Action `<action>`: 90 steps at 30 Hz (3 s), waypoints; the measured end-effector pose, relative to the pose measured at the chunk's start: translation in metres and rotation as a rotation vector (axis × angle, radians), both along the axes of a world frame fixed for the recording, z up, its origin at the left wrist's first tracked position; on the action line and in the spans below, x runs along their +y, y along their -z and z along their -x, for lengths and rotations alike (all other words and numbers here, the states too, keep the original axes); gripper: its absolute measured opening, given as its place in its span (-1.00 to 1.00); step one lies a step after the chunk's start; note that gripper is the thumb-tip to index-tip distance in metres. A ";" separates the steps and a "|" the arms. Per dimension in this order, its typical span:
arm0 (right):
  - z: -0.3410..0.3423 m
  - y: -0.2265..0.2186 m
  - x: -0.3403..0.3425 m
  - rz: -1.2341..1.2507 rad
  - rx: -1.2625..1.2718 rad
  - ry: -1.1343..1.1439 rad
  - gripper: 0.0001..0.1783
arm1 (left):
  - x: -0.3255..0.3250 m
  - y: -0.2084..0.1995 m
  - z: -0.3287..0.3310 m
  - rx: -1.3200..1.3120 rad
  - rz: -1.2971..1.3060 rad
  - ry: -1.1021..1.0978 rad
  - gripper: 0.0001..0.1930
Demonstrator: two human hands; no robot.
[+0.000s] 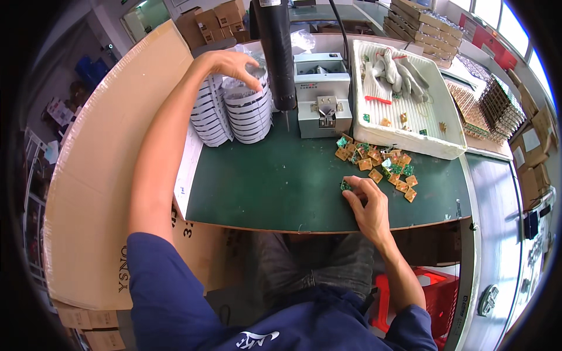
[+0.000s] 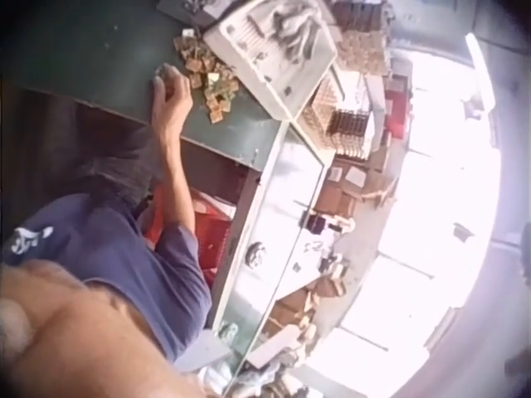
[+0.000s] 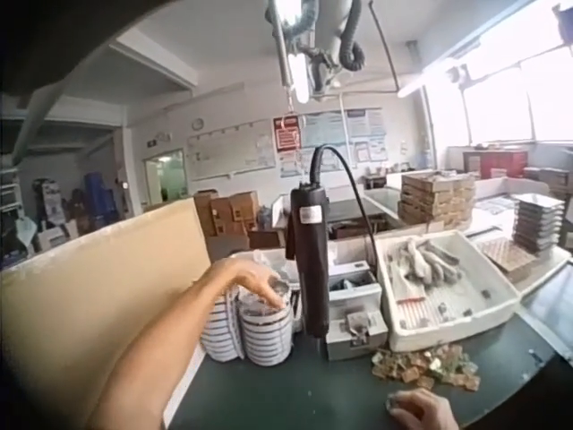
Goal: Assembling small electronic circuit boards and connectors into circular grey plastic housings using a manual press tool at a factory workbench.
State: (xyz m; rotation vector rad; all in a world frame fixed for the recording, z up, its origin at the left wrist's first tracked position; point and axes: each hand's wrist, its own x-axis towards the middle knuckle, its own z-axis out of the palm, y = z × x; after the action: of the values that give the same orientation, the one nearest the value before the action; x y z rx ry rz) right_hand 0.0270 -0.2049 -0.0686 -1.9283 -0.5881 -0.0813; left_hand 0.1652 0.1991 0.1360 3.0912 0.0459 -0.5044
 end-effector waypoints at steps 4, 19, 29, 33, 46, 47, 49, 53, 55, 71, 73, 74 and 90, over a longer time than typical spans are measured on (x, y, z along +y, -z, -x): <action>0.000 0.002 -0.002 0.006 0.020 -0.017 -0.68 | -0.005 -0.028 0.064 -0.365 0.386 0.022 0.07; -0.007 0.018 -0.001 0.071 -0.092 0.000 -0.65 | -0.064 0.185 0.243 -0.322 2.384 -0.040 0.08; 0.000 0.014 0.000 0.100 -0.127 0.025 -0.66 | -0.094 0.211 0.235 -0.143 2.609 -0.068 0.12; 0.002 0.013 0.003 0.099 -0.127 0.028 -0.66 | -0.103 0.209 0.233 -0.146 2.610 -0.005 0.08; 0.000 0.014 0.002 0.099 -0.141 0.015 -0.65 | -0.106 0.211 0.230 -0.007 2.644 0.141 0.12; 0.000 0.014 0.002 0.097 -0.139 0.016 -0.65 | -0.106 0.211 0.231 0.008 2.648 0.148 0.13; 0.000 0.015 0.002 0.093 -0.145 0.011 -0.65 | -0.106 0.212 0.231 0.027 2.652 0.154 0.13; 0.002 0.011 0.003 0.106 -0.122 0.014 -0.65 | -0.104 0.209 0.234 0.033 2.529 0.102 0.12; 0.003 0.009 0.003 0.109 -0.108 0.018 -0.64 | -0.103 0.207 0.236 0.008 2.425 0.040 0.10; 0.001 0.011 -0.003 0.102 -0.127 0.054 -0.65 | -0.118 0.196 0.227 -0.157 1.922 0.049 0.09; -0.003 0.014 -0.003 -0.075 0.085 0.032 -0.66 | -0.126 0.191 0.222 -0.330 1.387 0.042 -0.13; -0.006 0.013 -0.002 -0.166 0.163 -0.017 -0.67 | -0.133 0.193 0.219 -0.437 1.096 0.055 -0.18; 0.008 0.009 0.010 -0.509 0.343 -0.415 -0.60 | -0.204 0.183 0.227 -0.706 1.180 -0.152 -0.56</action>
State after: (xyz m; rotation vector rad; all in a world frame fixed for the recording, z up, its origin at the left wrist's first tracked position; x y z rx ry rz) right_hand 0.0188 -0.1954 -0.0776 -1.2632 -0.6486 0.3291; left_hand -0.0621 -0.0047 -0.0470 1.9092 -0.0209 0.4478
